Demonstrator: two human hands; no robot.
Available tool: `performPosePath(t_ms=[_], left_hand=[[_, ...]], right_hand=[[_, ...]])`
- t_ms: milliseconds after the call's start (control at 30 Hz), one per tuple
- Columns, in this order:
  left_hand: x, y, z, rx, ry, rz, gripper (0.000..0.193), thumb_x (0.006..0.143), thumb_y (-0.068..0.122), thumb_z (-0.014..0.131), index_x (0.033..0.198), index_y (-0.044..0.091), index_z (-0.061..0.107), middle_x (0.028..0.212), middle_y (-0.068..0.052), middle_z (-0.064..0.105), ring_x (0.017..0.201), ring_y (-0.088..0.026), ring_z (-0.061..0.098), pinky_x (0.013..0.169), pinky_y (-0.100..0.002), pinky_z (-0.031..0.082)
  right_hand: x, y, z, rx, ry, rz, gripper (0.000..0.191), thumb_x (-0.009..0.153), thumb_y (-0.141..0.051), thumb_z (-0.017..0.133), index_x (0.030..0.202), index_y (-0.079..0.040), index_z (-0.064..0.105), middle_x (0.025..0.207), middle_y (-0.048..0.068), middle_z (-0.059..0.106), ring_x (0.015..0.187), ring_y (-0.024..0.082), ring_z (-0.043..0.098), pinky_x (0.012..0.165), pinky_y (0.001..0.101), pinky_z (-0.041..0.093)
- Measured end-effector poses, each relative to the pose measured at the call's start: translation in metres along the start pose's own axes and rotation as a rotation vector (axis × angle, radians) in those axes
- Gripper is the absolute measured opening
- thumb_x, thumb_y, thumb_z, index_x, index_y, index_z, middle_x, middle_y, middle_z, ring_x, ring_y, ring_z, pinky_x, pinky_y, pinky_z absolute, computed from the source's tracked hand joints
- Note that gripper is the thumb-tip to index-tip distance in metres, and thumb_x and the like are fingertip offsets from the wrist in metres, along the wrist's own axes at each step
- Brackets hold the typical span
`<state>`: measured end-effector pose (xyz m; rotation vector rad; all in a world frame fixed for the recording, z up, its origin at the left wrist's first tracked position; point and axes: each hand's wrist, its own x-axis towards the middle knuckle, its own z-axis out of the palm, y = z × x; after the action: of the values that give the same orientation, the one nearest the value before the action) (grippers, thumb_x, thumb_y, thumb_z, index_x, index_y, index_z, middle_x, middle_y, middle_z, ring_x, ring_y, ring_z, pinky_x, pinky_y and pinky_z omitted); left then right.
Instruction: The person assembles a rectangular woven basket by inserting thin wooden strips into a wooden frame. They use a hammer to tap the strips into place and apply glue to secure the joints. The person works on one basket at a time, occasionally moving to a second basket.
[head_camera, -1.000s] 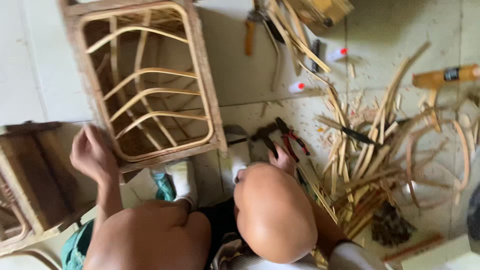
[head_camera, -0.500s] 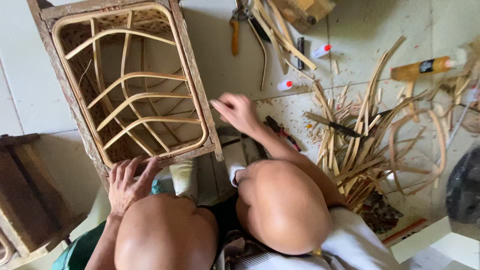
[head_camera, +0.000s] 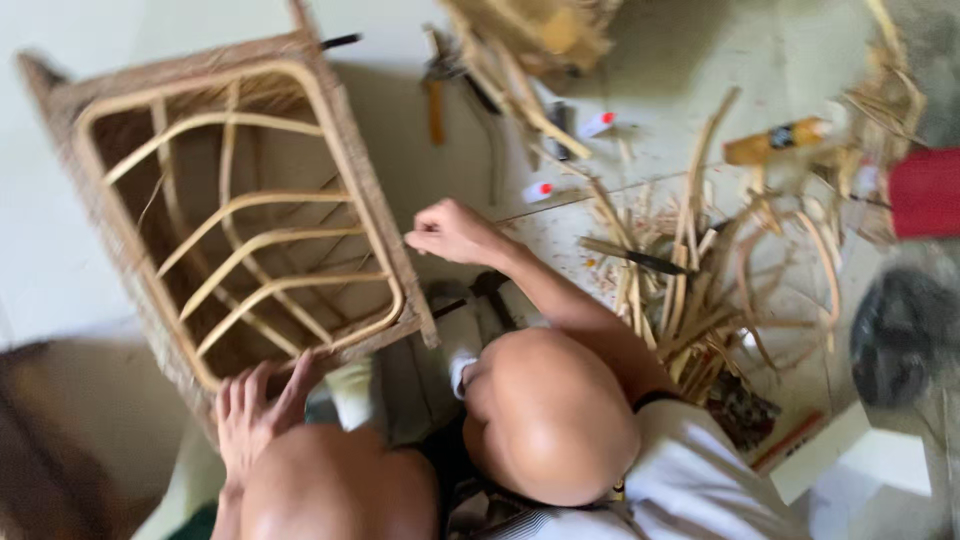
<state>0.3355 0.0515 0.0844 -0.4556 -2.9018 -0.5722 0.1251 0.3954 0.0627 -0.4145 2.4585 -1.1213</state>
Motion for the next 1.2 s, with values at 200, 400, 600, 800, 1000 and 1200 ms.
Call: performPosePath(t_ms=[200,400,600,800,1000,1200], left_hand=[[0.011,0.027,0.019,-0.051,0.043,-0.082,0.062,0.087,0.022,0.077,0.146,0.029,0.060,0.119,-0.009,0.067,0.110,-0.031,0.061,0.105,-0.048,0.044],[0.015,0.011,0.032,-0.088,-0.088,0.014,0.075,0.080,0.028,0.080,0.150,0.018,0.056,0.104,-0.007,0.066,0.099,-0.030,0.060,0.098,-0.048,0.044],[0.029,0.017,0.002,0.036,-0.081,0.121,0.095,0.059,0.041,0.077,0.147,0.025,0.048,0.119,-0.014,0.060,0.107,-0.031,0.057,0.107,-0.053,0.035],[0.038,0.018,-0.016,-0.038,-0.206,0.074,0.095,0.066,0.041,0.072,0.154,0.024,0.041,0.120,-0.013,0.055,0.115,-0.030,0.052,0.102,-0.049,0.034],[0.038,0.008,-0.006,-0.079,0.027,0.087,0.071,0.078,0.028,0.075,0.144,0.015,0.053,0.114,-0.012,0.063,0.104,-0.029,0.059,0.094,-0.046,0.044],[0.049,-0.050,-0.004,-0.232,0.643,-0.382,0.041,0.105,0.010,0.068,0.142,-0.002,0.055,0.131,-0.027,0.064,0.122,-0.039,0.063,0.104,-0.048,0.052]], right_hand=[[-0.111,0.088,-0.034,0.048,0.413,0.459,0.038,0.093,-0.041,0.072,0.086,-0.004,0.075,0.066,0.007,0.066,0.061,0.016,0.062,0.057,0.0358,0.049],[-0.137,0.160,-0.045,-0.107,0.840,0.490,0.077,0.075,-0.047,0.087,0.131,-0.004,0.057,0.108,0.019,0.071,0.097,0.030,0.067,0.083,0.0410,0.054],[-0.082,0.140,-0.050,-0.283,0.950,0.257,0.079,0.079,-0.045,0.084,0.137,-0.001,0.054,0.126,0.027,0.061,0.118,0.042,0.056,0.094,0.0494,0.049],[-0.061,0.134,-0.055,-0.288,0.766,0.592,0.045,0.093,-0.048,0.068,0.117,-0.011,0.063,0.106,0.016,0.072,0.100,0.039,0.068,0.086,0.0513,0.052],[-0.031,0.089,-0.069,0.016,0.865,0.240,0.042,0.086,-0.031,0.079,0.113,-0.005,0.060,0.095,0.011,0.074,0.083,0.025,0.073,0.075,0.0384,0.057],[0.027,-0.033,-0.101,0.063,0.507,-0.069,0.047,0.086,-0.018,0.083,0.126,0.000,0.066,0.110,0.011,0.076,0.094,0.016,0.073,0.079,0.0291,0.061]])
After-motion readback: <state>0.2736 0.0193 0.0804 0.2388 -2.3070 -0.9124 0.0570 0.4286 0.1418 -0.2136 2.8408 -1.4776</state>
